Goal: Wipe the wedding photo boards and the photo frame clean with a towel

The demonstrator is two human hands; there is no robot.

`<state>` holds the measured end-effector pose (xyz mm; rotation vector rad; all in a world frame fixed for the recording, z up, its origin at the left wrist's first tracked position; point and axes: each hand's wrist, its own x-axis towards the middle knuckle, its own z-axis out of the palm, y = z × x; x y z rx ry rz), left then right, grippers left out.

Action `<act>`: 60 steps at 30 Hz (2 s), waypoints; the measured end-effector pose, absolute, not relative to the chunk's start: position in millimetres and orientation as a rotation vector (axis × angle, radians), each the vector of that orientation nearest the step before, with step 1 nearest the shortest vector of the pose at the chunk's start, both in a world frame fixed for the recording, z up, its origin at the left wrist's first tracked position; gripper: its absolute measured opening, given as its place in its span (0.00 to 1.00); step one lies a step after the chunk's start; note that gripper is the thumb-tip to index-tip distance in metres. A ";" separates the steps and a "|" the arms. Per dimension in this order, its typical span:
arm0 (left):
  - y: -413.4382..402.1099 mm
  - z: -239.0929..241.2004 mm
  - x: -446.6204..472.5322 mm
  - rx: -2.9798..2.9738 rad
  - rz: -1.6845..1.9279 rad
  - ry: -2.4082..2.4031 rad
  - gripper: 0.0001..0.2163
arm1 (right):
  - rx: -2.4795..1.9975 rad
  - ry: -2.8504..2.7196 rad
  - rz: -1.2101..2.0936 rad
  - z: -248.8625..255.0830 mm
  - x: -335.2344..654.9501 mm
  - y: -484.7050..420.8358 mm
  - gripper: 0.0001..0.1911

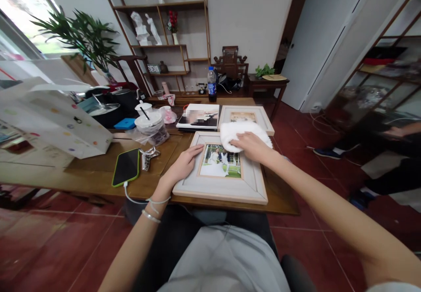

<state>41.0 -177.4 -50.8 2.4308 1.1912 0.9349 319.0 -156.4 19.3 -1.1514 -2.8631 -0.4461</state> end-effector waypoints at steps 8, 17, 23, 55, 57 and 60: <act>-180.0 -48.1 42.8 2.423 0.944 1.219 0.26 | -1.297 -2.778 -0.427 23.5 349.5 -171.4 0.27; -180.9 -47.7 43.2 2.420 0.961 1.211 0.26 | -1.493 -2.518 -0.547 23.0 346.7 -143.7 0.26; -180.0 -48.1 44.6 2.411 0.968 1.228 0.25 | -1.347 -2.673 -0.532 -0.4 312.4 -178.4 0.28; -179.0 -48.9 44.4 2.406 0.985 1.224 0.25 | -1.411 -2.677 -0.319 5.4 297.5 -186.0 0.26; -180.0 -47.5 45.1 2.403 0.986 1.230 0.25 | -1.392 -2.741 -0.243 13.5 290.1 -211.8 0.24; -181.3 -46.2 45.7 2.404 0.978 1.236 0.24 | -1.378 -2.799 -0.101 26.2 282.8 -262.7 0.22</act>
